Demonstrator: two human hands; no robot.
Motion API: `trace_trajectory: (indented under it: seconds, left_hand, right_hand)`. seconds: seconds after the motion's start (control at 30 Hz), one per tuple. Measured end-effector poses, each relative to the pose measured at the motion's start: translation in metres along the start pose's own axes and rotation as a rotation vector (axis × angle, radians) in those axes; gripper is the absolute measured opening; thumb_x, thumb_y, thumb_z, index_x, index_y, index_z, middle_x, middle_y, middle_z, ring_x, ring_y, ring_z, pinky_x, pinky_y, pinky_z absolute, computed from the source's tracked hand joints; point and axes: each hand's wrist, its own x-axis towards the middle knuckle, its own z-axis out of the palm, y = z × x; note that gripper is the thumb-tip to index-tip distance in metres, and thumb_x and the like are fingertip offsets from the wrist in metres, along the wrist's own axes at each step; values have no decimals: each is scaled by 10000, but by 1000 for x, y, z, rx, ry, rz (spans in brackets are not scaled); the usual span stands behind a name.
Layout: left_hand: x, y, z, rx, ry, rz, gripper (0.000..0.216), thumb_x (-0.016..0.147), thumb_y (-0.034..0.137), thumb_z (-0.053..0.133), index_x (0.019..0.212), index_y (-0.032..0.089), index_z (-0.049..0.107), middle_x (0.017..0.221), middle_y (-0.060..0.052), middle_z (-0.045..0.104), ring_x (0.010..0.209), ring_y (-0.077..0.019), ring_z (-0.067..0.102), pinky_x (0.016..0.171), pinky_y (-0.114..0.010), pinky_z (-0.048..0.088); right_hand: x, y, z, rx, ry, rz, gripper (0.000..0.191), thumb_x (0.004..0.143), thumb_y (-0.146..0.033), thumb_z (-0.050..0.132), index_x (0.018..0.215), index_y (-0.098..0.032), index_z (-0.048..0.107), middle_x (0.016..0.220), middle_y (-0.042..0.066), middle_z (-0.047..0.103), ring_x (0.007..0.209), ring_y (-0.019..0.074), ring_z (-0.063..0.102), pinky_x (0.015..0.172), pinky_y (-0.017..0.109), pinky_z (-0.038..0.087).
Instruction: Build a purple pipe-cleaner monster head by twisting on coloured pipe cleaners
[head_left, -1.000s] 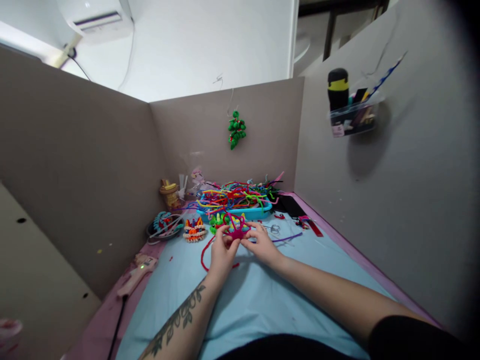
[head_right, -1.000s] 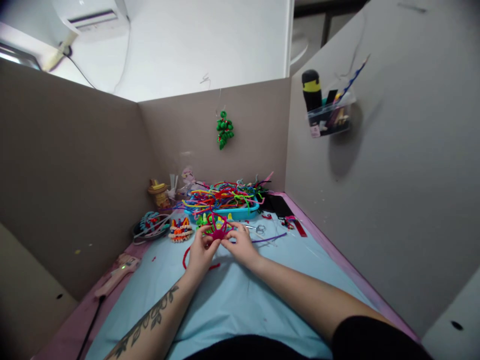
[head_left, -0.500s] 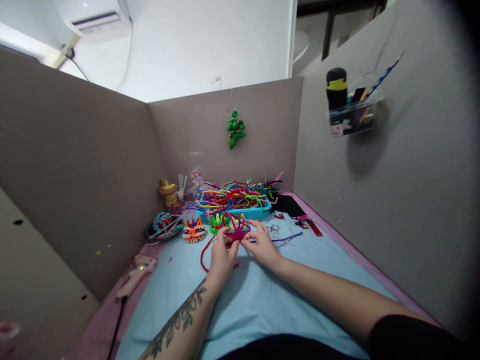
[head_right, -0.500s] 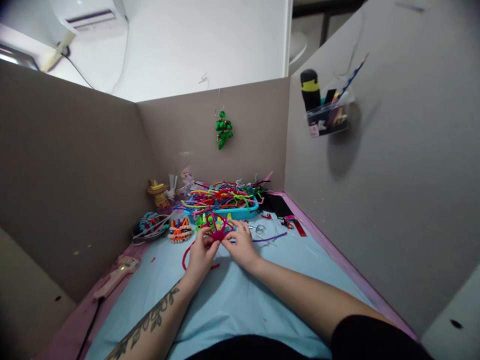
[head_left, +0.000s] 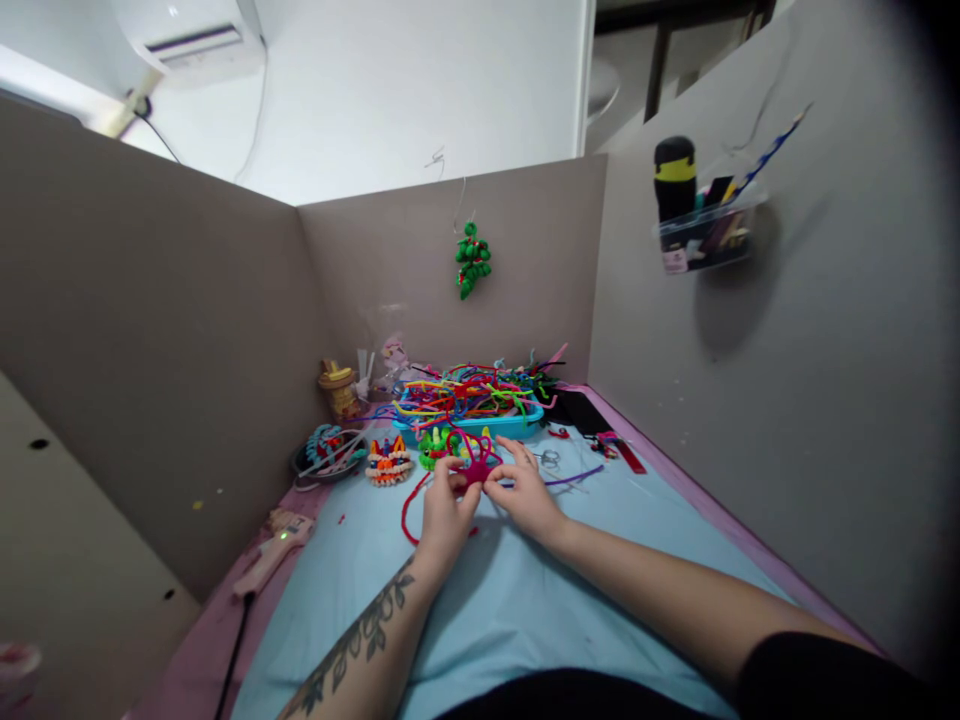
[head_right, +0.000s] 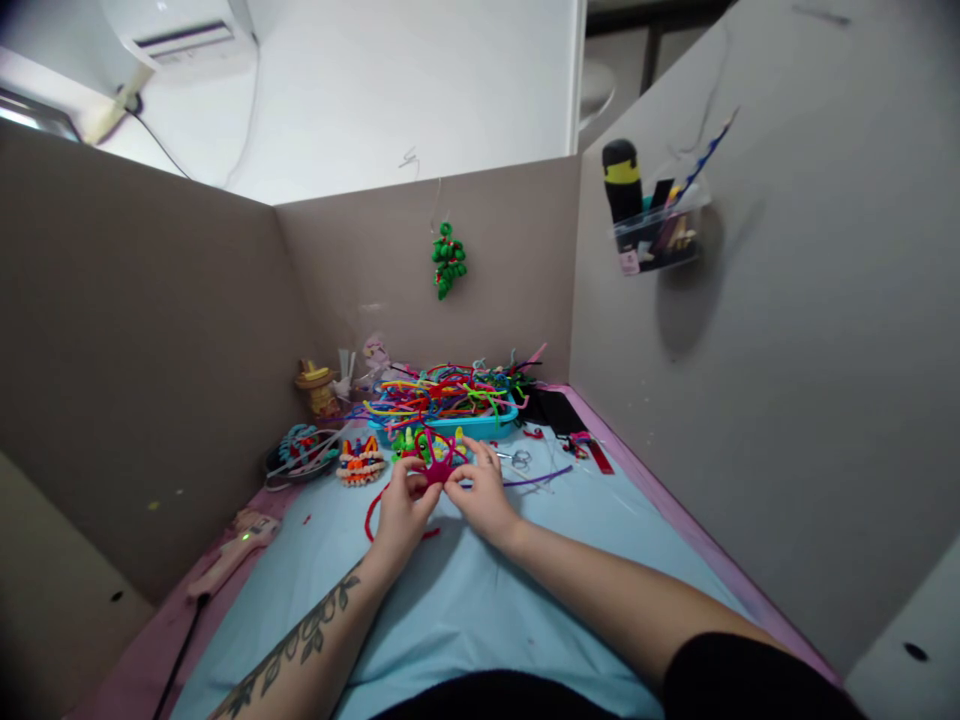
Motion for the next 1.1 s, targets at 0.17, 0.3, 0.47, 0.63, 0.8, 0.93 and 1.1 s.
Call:
trace_trajectory:
  seconds: [0.17,0.3,0.47,0.63,0.8,0.93,1.1]
  left_hand:
    - [1,1,1,-84,15,-42,353,695,253,615,1002,192,452,636,32,574,583,-130,569,589,-234,414]
    - [6,-5,2,-245,16,-147,409,696,283,634,1036,184,429,599,50,554,538,-109,545,554,-212,402]
    - [10,-8,2,-437,-75,-272,429,682,310,657,1031,185,441,551,67,542,527,-101,541,571,-213,420]
    - [11,-5,0,-528,-85,-378,488,642,333,690,1029,179,436,575,37,600,532,-113,571,609,-249,450]
    - [12,-7,-2,-496,-94,-389,514,608,318,717,1020,182,441,575,44,592,533,-110,568,583,-231,434]
    - [12,-10,0,-429,-77,-325,481,614,292,704,1003,189,439,550,70,548,516,-99,544,553,-209,409]
    - [9,-10,2,-300,-53,-228,421,639,263,671,975,202,425,552,88,511,497,-88,519,513,-189,377]
  right_hand:
    - [0,0,-1,-36,24,-63,93,691,-185,592,631,-197,661,1342,75,415,1290,292,235,1043,489,212]
    - [1,5,0,-101,26,-142,78,713,-218,607,679,-209,676,1321,70,431,1295,297,211,1038,510,208]
    - [0,8,0,-171,21,-248,65,736,-231,612,714,-217,672,1294,74,447,1287,292,219,1034,514,222]
    - [-2,6,-4,-243,11,-328,94,769,-208,578,756,-224,670,1271,73,461,1284,290,236,1032,531,223]
    - [-2,6,-6,-297,16,-377,113,784,-199,558,773,-228,667,1249,71,479,1267,301,264,1021,574,212]
    - [-3,6,-6,-303,25,-404,113,782,-192,557,773,-228,664,1250,63,484,1266,294,265,1024,563,215]
    - [-5,2,-7,-302,11,-430,133,779,-159,538,734,-218,648,1268,53,481,1272,280,266,1035,540,209]
